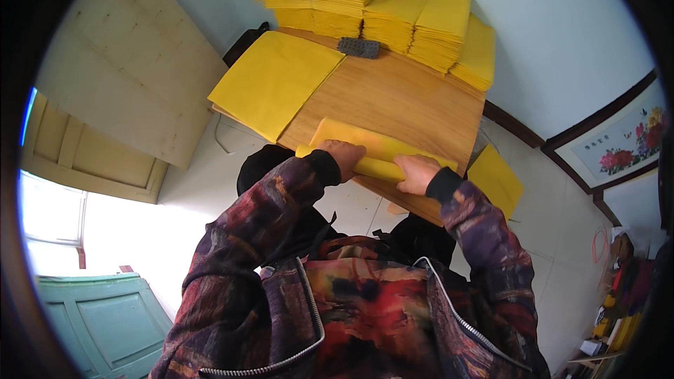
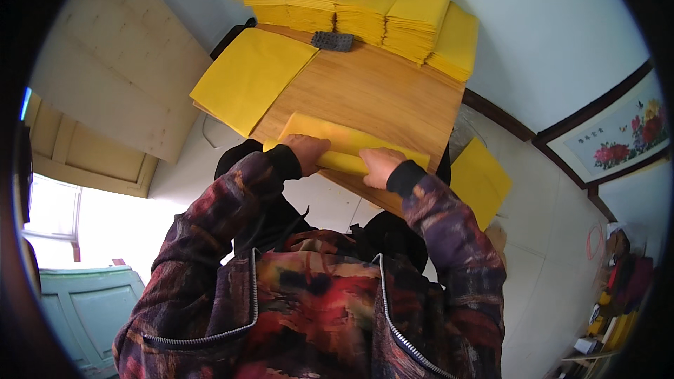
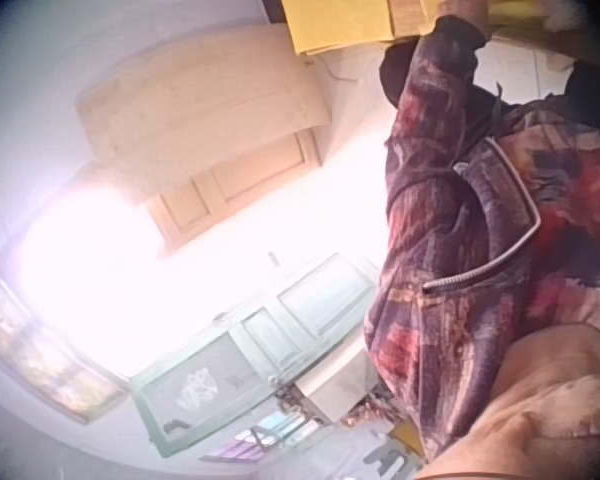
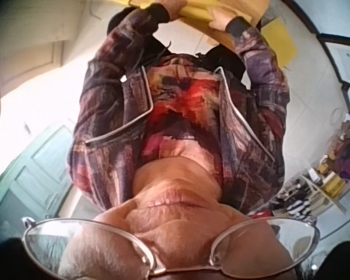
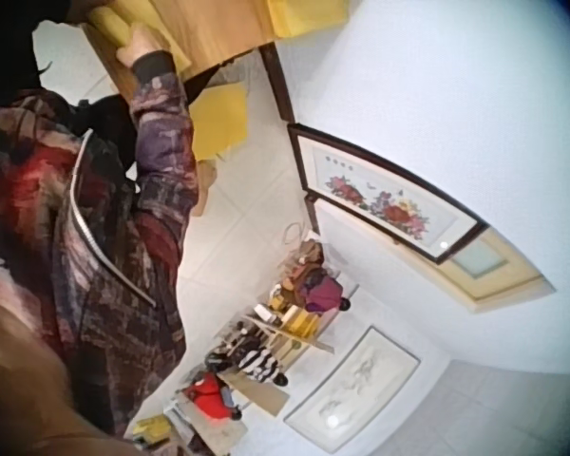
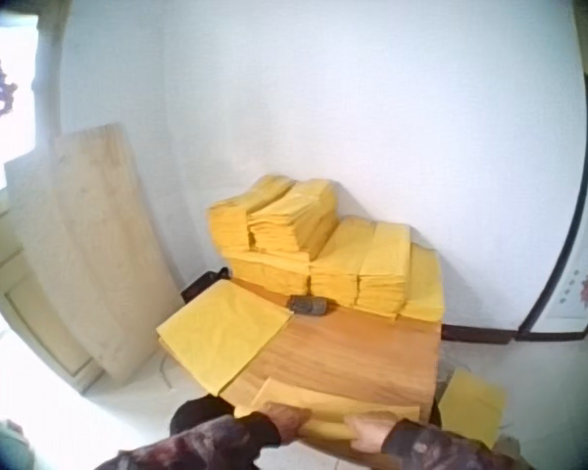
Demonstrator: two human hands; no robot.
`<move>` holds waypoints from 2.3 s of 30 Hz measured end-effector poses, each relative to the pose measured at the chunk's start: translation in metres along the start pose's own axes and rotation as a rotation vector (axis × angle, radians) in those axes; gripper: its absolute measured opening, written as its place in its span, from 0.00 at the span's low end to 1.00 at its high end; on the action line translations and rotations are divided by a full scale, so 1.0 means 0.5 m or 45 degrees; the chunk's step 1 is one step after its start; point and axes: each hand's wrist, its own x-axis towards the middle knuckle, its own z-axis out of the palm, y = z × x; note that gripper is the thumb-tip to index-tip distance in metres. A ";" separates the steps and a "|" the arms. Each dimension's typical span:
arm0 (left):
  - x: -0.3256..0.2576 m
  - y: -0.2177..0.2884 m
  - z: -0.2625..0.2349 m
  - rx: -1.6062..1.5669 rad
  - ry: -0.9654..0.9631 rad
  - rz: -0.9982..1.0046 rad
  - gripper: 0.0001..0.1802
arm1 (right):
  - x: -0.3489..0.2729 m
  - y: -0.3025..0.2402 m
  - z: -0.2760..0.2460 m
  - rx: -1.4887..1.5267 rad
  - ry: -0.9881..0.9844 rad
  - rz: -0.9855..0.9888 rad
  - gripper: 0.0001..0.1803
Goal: The person folds yellow paper sheets on a wooden table. They fold each sheet in half, then fold again to create a smaller rectangle, and place the folded sheets into a growing stack. The person repeats this process for multiple sheets.
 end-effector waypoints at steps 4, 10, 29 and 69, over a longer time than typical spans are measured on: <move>0.023 -0.028 -0.023 -0.244 -0.393 0.045 0.19 | -0.010 -0.026 0.028 -0.430 0.507 -0.084 0.13; 0.007 -0.006 -0.006 0.040 0.118 0.034 0.22 | 0.004 0.006 -0.008 0.187 -0.112 -0.039 0.19; 0.024 -0.012 -0.042 -0.318 -0.525 0.101 0.20 | -0.008 -0.048 0.021 -0.372 0.458 -0.070 0.21; -0.002 0.172 -0.154 -1.465 0.943 0.451 0.19 | 0.007 -0.040 -0.107 1.053 0.600 -0.705 0.22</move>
